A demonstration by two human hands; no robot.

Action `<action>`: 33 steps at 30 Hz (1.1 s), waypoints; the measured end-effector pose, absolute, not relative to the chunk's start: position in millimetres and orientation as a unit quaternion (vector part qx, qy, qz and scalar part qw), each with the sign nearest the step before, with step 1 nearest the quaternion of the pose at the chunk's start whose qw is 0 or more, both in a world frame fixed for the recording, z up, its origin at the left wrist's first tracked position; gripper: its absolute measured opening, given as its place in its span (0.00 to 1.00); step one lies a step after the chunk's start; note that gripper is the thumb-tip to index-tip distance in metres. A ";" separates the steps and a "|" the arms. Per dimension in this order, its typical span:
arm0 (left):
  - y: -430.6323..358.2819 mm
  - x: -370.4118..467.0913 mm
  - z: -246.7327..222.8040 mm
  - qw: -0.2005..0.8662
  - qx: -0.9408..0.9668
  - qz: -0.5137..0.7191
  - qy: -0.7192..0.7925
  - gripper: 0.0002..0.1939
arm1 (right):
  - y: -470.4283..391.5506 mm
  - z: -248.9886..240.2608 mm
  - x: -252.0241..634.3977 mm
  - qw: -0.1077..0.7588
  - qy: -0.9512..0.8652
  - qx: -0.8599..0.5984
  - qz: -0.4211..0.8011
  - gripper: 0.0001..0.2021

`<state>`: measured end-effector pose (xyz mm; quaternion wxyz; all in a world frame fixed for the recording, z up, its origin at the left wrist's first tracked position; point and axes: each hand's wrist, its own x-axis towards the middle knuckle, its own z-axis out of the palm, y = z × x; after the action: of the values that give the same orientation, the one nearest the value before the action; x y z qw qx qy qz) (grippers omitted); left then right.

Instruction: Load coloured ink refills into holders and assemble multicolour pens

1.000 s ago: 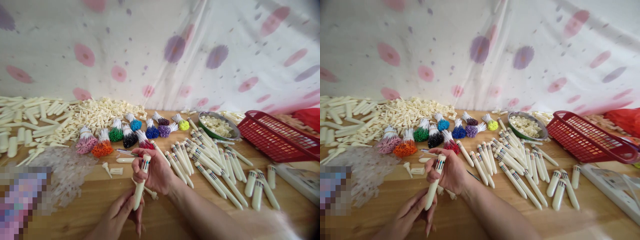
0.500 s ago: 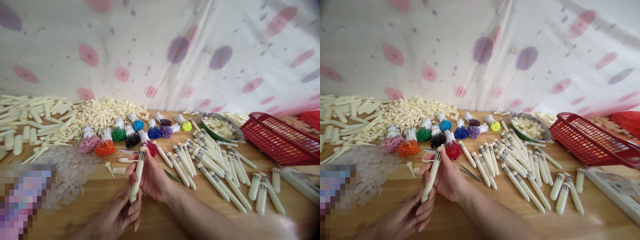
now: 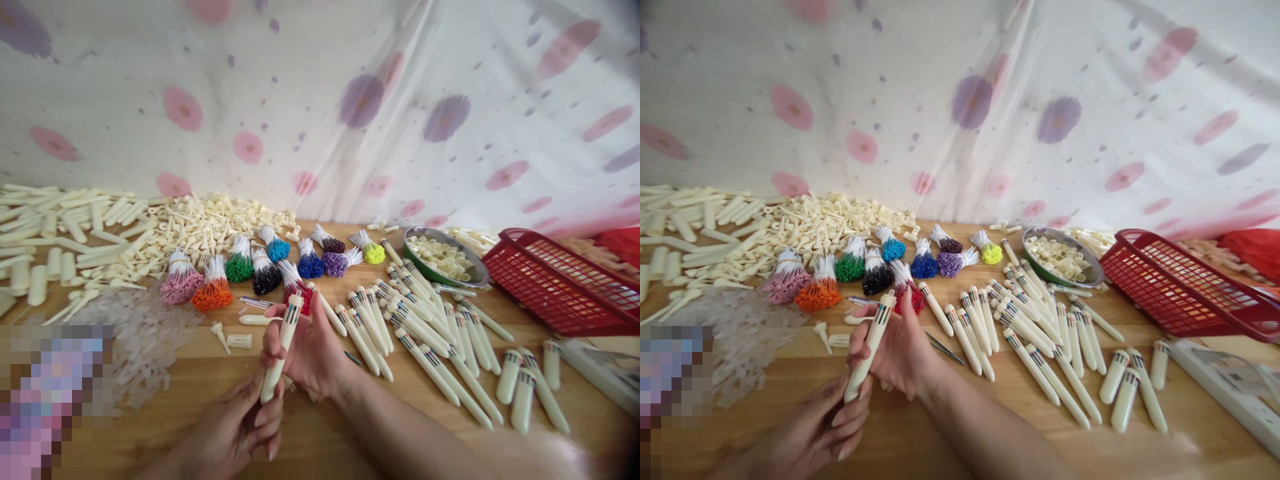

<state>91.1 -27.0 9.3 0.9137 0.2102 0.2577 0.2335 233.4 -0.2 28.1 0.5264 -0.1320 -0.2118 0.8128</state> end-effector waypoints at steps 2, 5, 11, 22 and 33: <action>-27.1 92.5 8.2 0.906 0.232 0.232 0.267 0.18 | 2.1 30.3 239.3 0.495 -0.210 -0.121 0.835 0.34; -28.2 94.9 4.2 0.897 0.257 0.230 0.278 0.19 | 2.4 33.1 244.3 0.480 -0.208 -0.118 0.844 0.30; -29.8 96.1 -2.7 0.902 0.243 0.219 0.282 0.19 | -1.4 33.1 241.8 0.494 -0.196 -0.138 0.836 0.30; -25.4 91.9 0.7 0.897 0.237 0.213 0.306 0.21 | 2.1 35.4 241.7 0.481 -0.226 -0.122 0.838 0.23; -23.3 91.9 -1.3 0.907 0.198 0.212 0.304 0.19 | 2.6 38.8 242.8 0.483 -0.220 -0.125 0.838 0.19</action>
<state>91.9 -23.3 -1.3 0.9074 0.1978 0.3042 0.2122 242.8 2.6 38.8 0.4830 -0.1253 -0.2204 0.8381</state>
